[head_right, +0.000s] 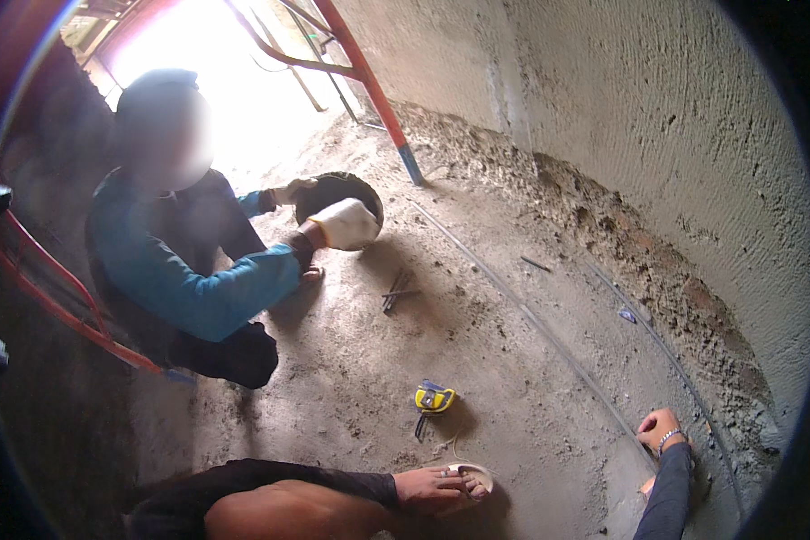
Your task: The person uses an angle grinder to cut several metal rods placed on bricks on the floor. They repeatedly position each rod, cut it, and remove the cut pieces. Another person is present nearby but does not assist with the cutting.
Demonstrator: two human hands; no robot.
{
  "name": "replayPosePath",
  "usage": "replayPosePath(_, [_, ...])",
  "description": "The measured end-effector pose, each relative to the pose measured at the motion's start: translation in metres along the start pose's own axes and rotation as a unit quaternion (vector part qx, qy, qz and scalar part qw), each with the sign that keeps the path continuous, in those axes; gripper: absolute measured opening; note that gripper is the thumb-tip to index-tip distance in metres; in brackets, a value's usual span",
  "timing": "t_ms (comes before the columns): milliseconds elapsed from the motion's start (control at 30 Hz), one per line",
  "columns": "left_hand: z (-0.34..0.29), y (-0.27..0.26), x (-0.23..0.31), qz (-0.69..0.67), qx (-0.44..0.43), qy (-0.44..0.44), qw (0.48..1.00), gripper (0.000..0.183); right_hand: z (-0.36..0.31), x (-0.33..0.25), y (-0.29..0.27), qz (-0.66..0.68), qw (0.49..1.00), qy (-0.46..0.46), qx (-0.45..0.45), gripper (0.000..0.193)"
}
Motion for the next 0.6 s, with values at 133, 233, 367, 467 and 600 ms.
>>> replayPosePath(133, [0.003, -0.009, 0.005, 0.028, 0.040, 0.025, 0.998, 0.045, -0.001, -0.003, 0.004, -0.049, 0.999, 0.001, 0.007, 0.006])
replayPosePath(233, [0.003, -0.019, 0.011, 0.025, 0.038, 0.025, 0.999, 0.049, -0.003, -0.007, 0.006, -0.066, 0.998, -0.005, 0.016, 0.006])
replayPosePath(367, [0.004, -0.025, 0.011, -0.009, 0.049, 0.006, 0.999, 0.039, -0.009, -0.011, 0.000, -0.066, 0.997, -0.013, 0.046, 0.003])
replayPosePath(467, [0.002, -0.022, 0.000, -0.038, 0.042, 0.000, 0.998, 0.042, -0.019, -0.013, -0.027, -0.098, 0.993, 0.012, 0.064, 0.021])
replayPosePath(600, [0.010, -0.015, -0.007, -0.063, 0.111, 0.002, 0.992, 0.025, -0.064, -0.010, -0.096, -0.037, 0.987, -0.049, 0.145, 0.016])
Point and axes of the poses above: each hand's wrist, its own z-axis towards the middle knuckle, its own y-axis out of the palm, x = y × z, the point moved 4 cm from there along z, towards the middle knuckle, and after that the axes turned 9 degrees about y, right-handed, at the moved point
